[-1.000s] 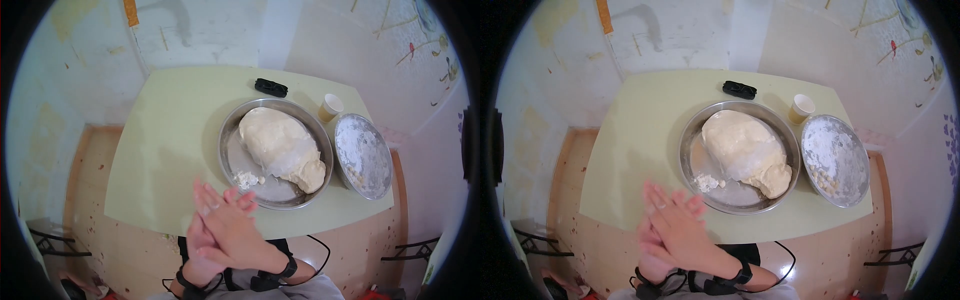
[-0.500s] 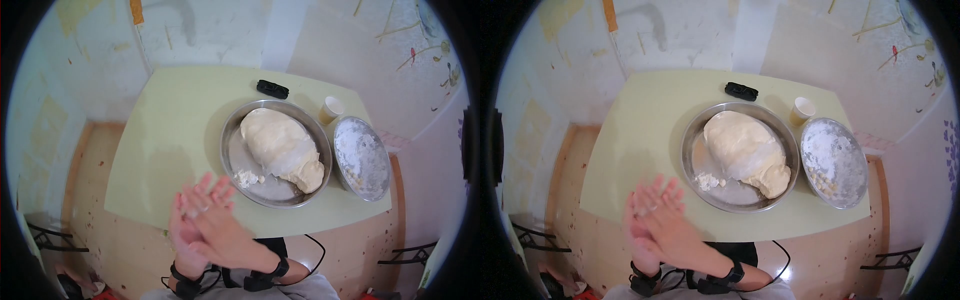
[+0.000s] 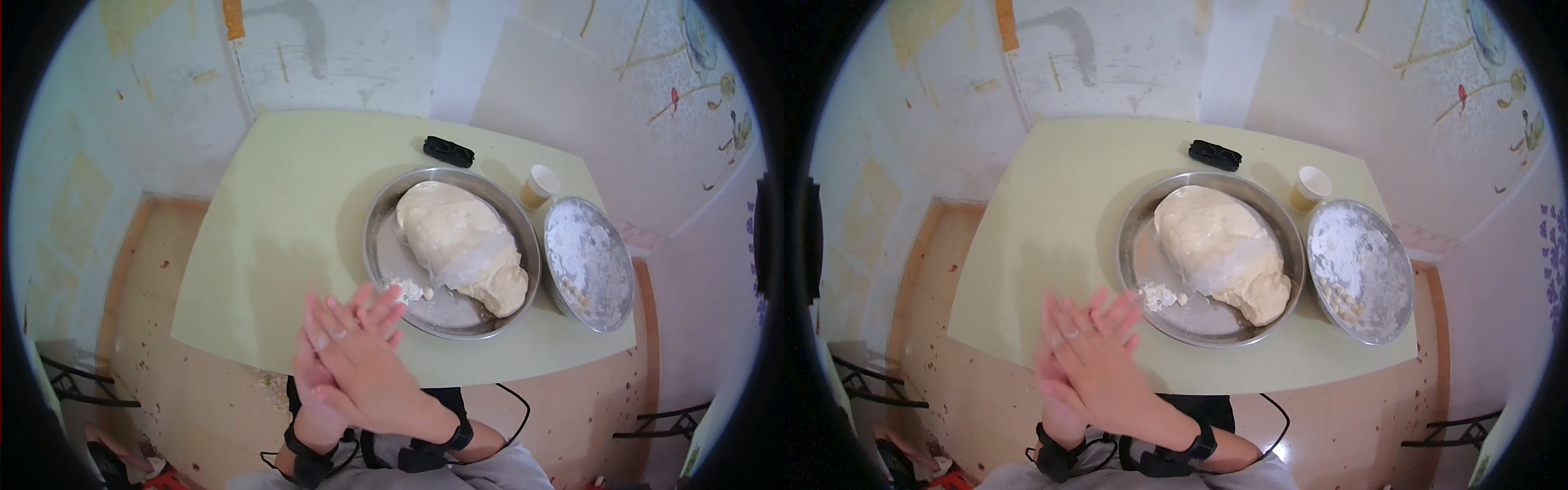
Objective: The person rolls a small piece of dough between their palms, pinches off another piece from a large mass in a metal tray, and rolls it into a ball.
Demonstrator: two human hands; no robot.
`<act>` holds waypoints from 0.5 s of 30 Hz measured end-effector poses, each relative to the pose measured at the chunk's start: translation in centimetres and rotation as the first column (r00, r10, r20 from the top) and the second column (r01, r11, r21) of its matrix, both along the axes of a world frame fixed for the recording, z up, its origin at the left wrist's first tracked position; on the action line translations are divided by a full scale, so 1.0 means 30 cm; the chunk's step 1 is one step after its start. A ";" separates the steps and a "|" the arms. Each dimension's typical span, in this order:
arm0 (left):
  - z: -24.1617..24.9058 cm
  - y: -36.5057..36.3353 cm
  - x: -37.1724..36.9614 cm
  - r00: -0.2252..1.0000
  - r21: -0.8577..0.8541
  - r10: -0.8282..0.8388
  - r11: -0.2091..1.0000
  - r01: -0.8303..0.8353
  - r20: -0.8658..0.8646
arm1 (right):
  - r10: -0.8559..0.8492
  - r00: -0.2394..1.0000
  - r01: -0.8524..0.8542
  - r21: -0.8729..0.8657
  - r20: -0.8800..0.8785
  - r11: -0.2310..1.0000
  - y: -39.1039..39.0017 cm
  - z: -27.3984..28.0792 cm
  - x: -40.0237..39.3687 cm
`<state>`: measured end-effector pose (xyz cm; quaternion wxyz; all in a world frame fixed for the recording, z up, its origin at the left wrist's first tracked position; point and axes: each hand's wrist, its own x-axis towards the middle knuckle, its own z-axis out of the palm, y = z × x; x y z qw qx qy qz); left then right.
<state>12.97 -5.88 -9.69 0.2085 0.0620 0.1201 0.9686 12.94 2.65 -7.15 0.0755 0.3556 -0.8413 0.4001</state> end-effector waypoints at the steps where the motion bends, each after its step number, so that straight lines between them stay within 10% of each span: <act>1: -0.009 -0.017 -0.013 0.999 0.107 0.027 0.994 -0.030 0.031 | 0.046 0.999 -0.047 0.007 0.027 0.999 -0.007 -0.016 0.018; 4: -0.023 -0.025 -0.027 0.991 0.311 0.076 0.944 -0.106 0.107 | 0.110 0.994 -0.107 -0.090 0.028 0.990 -0.028 0.019 0.073; 6: -0.022 0.021 -0.021 0.996 -0.394 0.080 0.915 -0.083 -0.024 | 0.120 0.992 -0.118 -0.095 0.023 0.988 -0.029 0.016 0.058; 7: -0.024 0.041 -0.008 0.996 -0.395 0.083 0.914 -0.086 -0.025 | 0.125 0.992 -0.123 -0.097 0.014 0.988 -0.028 0.015 0.045; 10: -0.023 0.067 0.029 0.980 -0.241 -0.175 0.959 0.149 -0.092 | -0.041 0.999 0.041 -0.078 0.007 0.996 0.003 0.029 -0.017; 13: -0.015 0.059 -0.001 0.993 -0.248 -0.094 0.966 0.073 -0.072 | -0.135 0.991 0.135 -0.013 0.006 0.991 0.041 0.017 -0.036; 15: -0.046 0.038 -0.059 0.835 0.144 0.211 0.977 -0.159 -0.508 | -0.075 0.997 0.076 -0.053 0.016 0.996 0.024 -0.018 -0.001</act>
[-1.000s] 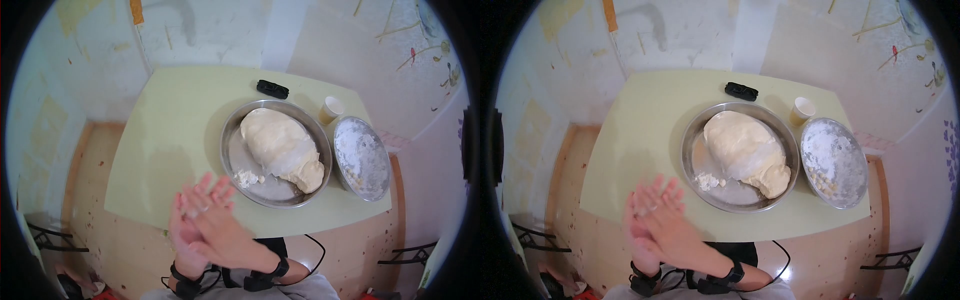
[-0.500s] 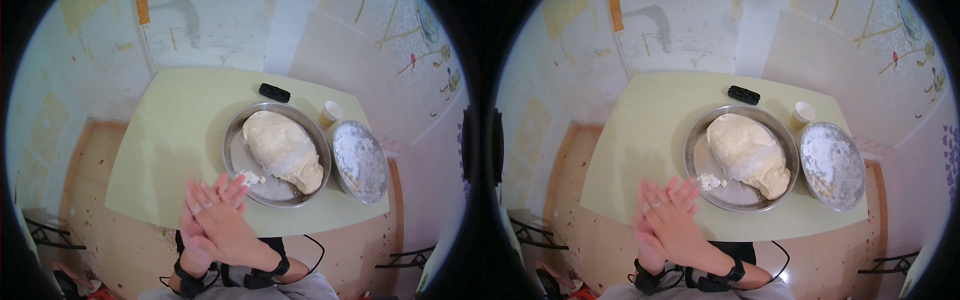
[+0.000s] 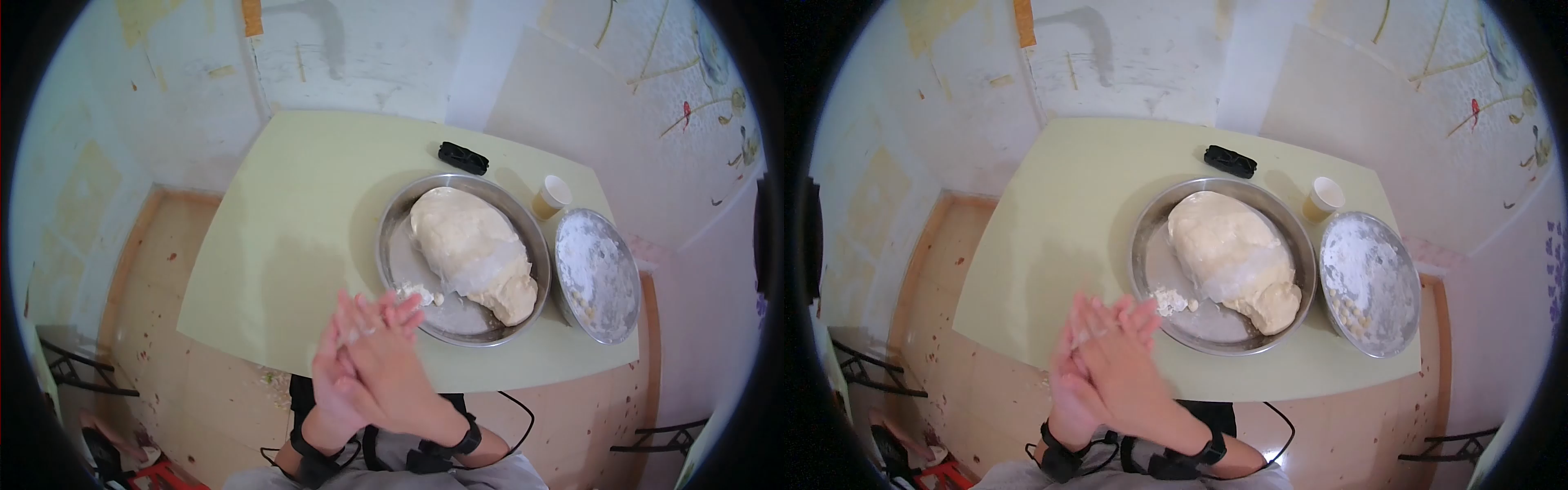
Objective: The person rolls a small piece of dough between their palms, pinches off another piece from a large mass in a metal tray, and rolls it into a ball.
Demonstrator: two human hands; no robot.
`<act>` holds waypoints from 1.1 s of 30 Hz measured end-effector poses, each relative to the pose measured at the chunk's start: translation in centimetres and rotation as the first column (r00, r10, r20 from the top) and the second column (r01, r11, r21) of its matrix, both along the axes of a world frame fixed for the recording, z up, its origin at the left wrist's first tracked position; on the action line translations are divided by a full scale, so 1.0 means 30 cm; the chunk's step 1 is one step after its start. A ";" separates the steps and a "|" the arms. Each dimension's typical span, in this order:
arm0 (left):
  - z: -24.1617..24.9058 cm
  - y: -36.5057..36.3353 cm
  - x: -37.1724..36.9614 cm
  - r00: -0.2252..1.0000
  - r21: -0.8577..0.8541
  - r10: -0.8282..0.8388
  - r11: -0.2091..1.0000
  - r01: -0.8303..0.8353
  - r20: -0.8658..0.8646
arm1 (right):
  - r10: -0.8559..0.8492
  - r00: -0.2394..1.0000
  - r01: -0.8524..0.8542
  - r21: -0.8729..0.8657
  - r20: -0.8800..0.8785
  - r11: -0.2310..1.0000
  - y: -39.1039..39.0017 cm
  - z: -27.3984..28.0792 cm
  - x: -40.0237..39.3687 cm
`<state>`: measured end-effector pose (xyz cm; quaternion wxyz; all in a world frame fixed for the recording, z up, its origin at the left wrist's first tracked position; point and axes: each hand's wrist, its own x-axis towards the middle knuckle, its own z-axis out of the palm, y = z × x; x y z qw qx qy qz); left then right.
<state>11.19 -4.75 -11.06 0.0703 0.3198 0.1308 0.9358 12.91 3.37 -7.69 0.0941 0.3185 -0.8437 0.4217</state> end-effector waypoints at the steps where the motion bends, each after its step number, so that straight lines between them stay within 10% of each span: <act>1: 0.000 -0.002 -0.002 1.000 -0.002 0.003 1.000 -0.003 -0.003 | 0.055 0.998 -0.055 -0.041 0.005 0.998 -0.010 -0.017 0.021; 9: 0.041 0.061 0.105 0.772 -0.345 -0.170 0.821 0.454 0.612 | 0.098 0.993 -0.095 -0.050 0.062 0.994 -0.013 0.043 -0.005; 13: 0.073 0.026 0.076 0.762 -0.306 -0.041 0.901 0.307 0.646 | -0.041 0.999 0.040 0.042 0.032 0.998 0.027 0.005 -0.020; 15: 0.006 -0.014 0.038 0.941 -0.026 -0.037 0.998 0.049 0.336 | -0.015 1.000 0.013 0.086 0.020 0.996 0.016 -0.013 0.017; 24: 0.002 0.046 0.096 0.778 -0.354 -0.113 0.843 0.404 0.617 | 0.030 0.998 -0.028 -0.024 0.063 0.999 -0.011 0.019 -0.034; 28: 0.023 -0.001 0.061 0.753 -0.289 -0.020 0.916 0.277 0.658 | -0.007 0.998 0.003 0.065 0.066 0.998 0.018 -0.005 -0.020; 31: -0.060 -0.039 0.020 0.963 -0.049 -0.099 0.992 0.114 0.251 | 0.079 0.996 -0.077 -0.055 0.046 0.996 -0.023 -0.036 0.043; 33: 0.010 -0.060 0.029 0.834 -0.377 0.057 0.907 0.186 0.549 | 0.093 0.995 -0.090 -0.081 0.040 0.993 -0.036 -0.017 0.057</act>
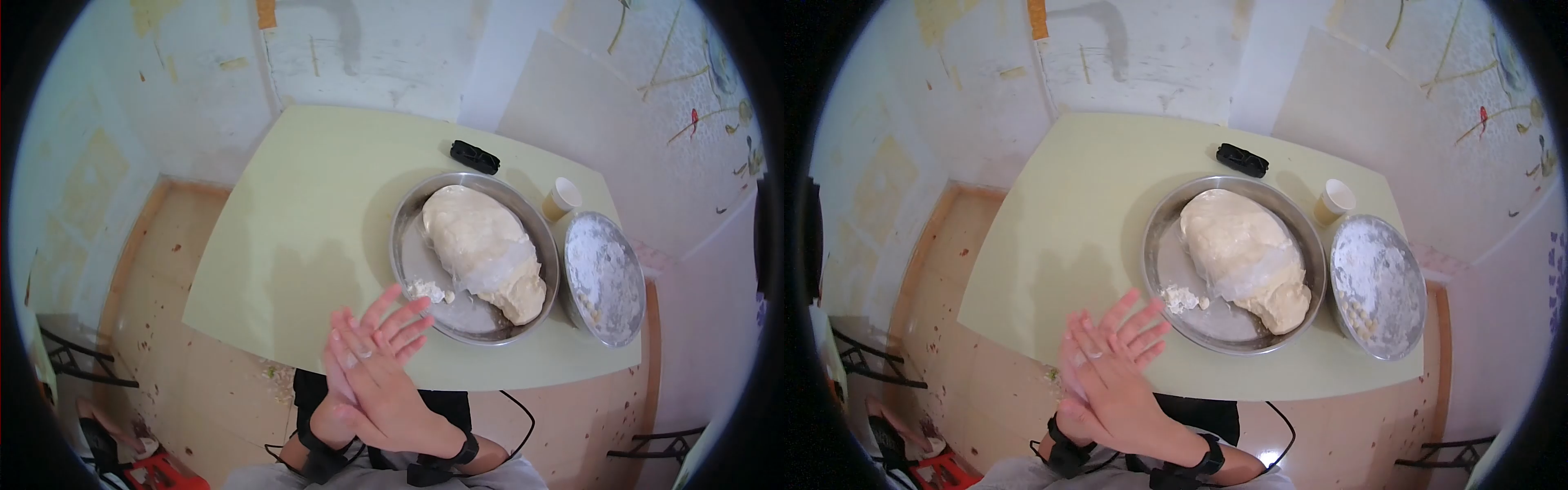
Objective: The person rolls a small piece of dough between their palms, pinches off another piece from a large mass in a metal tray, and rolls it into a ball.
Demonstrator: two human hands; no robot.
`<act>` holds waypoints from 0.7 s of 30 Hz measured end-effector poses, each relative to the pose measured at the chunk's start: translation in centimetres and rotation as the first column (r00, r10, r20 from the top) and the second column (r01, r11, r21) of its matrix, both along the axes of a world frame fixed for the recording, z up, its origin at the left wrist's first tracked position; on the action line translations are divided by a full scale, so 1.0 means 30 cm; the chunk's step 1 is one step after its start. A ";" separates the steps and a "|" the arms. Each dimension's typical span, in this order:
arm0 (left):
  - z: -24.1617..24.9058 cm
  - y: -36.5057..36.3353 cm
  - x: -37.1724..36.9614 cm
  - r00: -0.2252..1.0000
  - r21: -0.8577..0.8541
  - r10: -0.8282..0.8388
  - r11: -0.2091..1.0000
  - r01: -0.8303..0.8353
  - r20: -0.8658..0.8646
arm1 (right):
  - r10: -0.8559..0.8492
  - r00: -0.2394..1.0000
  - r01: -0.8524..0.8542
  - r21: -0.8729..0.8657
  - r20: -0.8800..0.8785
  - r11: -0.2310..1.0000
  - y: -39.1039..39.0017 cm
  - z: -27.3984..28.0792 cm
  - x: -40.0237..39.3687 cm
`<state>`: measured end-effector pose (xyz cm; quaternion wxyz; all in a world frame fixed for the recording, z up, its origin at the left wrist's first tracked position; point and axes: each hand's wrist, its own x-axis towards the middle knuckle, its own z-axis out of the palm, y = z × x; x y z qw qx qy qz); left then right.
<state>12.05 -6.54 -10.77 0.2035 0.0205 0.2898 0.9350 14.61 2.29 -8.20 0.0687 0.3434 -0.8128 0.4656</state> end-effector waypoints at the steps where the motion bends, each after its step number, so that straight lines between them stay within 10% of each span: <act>1: -0.020 0.012 0.006 1.000 -0.002 -0.002 1.000 0.002 0.000 | 0.044 0.999 -0.044 -0.024 0.001 0.999 -0.001 0.008 -0.003; 6: -0.022 0.087 0.068 0.948 0.250 -0.303 0.929 0.272 0.093 | 0.011 0.997 -0.010 -0.021 0.074 1.000 0.022 0.055 -0.063; 8: -0.018 0.070 0.062 0.974 0.216 -0.215 0.956 0.196 0.068 | -0.122 0.992 0.123 0.056 -0.020 0.991 0.042 0.040 -0.081; 12: 0.023 0.034 0.006 0.824 0.438 0.217 0.898 0.042 -0.523 | -0.057 0.998 0.059 0.097 -0.016 0.994 0.015 0.006 -0.020; 17: -0.013 0.054 0.039 0.987 -0.025 -0.145 0.989 0.147 0.066 | 0.005 1.000 -0.005 -0.013 0.011 1.000 0.007 0.026 -0.032; 21: 0.040 0.065 0.077 0.990 0.107 -0.105 0.990 0.095 0.094 | -0.092 0.995 0.090 0.061 0.035 0.994 0.039 -0.008 -0.086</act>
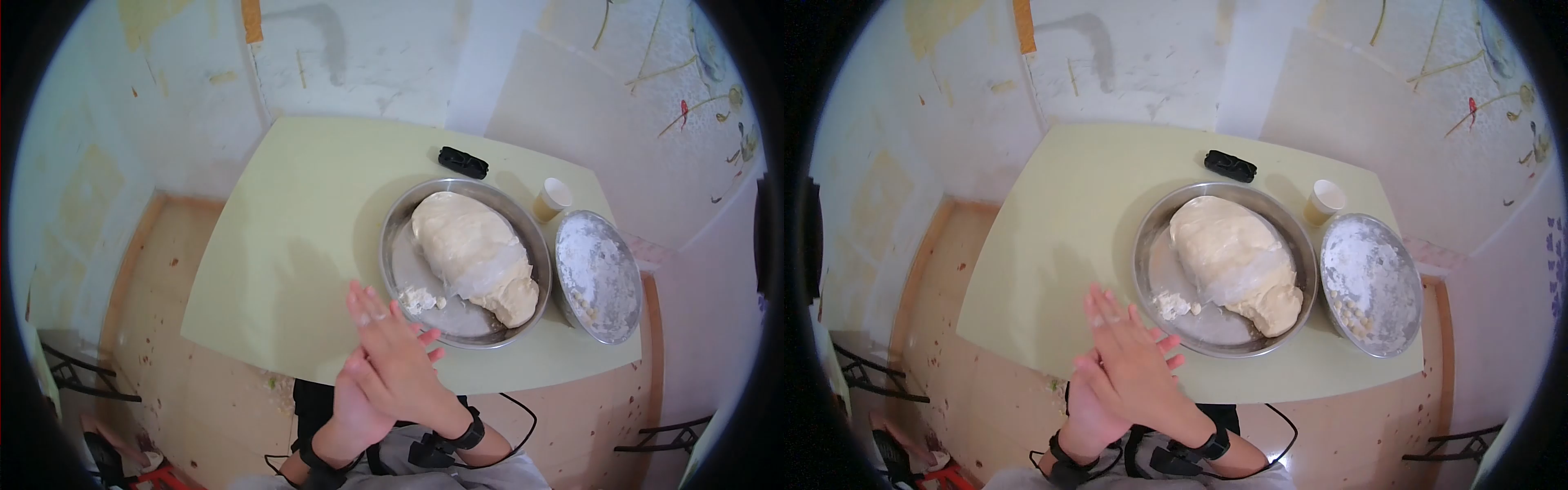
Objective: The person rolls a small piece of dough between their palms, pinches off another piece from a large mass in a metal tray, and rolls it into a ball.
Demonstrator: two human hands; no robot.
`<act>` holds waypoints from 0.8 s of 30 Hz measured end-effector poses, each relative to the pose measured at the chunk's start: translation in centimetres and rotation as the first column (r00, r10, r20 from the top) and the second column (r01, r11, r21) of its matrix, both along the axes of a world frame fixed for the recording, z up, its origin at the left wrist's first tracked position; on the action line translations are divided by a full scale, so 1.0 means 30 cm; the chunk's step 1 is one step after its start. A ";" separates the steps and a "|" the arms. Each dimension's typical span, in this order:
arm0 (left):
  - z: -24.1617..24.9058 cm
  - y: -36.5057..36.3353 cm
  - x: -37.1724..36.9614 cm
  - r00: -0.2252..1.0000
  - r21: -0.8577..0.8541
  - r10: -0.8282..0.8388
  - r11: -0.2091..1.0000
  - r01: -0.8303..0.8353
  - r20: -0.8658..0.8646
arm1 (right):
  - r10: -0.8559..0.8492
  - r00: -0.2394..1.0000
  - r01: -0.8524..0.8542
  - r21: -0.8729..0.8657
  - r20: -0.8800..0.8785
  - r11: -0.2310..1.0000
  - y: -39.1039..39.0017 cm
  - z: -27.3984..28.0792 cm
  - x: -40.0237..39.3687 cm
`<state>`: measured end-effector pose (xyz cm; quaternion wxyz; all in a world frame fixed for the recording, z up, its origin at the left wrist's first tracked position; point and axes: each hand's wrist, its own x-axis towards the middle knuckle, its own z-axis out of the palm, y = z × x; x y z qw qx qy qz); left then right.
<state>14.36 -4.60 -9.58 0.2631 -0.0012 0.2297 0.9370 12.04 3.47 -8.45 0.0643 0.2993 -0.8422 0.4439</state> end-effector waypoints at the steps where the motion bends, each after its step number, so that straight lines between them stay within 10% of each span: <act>1: -0.014 0.005 -0.014 0.960 0.217 0.145 0.972 -0.093 -0.240 | 0.007 1.000 -0.006 0.049 -0.022 0.999 0.002 -0.002 -0.001; 3: -0.054 -0.008 -0.047 0.843 0.440 0.329 0.889 -0.125 -0.425 | 0.043 0.999 -0.043 0.013 -0.009 0.999 -0.013 -0.005 0.044; 5: -0.099 -0.060 -0.077 0.984 0.020 0.157 0.988 -0.155 -0.083 | 0.080 0.997 -0.080 -0.027 0.005 0.996 -0.023 0.002 0.076; 12: -0.053 0.020 0.027 0.987 0.010 -0.162 0.987 0.162 -0.019 | 0.007 1.000 -0.007 0.008 -0.019 1.000 -0.002 0.044 0.027; 17: -0.078 -0.072 -0.070 0.914 0.168 0.151 0.981 -0.093 -0.377 | 0.075 0.996 -0.076 -0.016 -0.048 0.997 -0.024 0.009 0.098; 24: -0.007 0.022 0.025 0.981 -0.086 -0.195 0.977 0.194 -0.010 | 0.027 0.999 -0.029 -0.052 -0.024 0.998 -0.026 0.072 0.035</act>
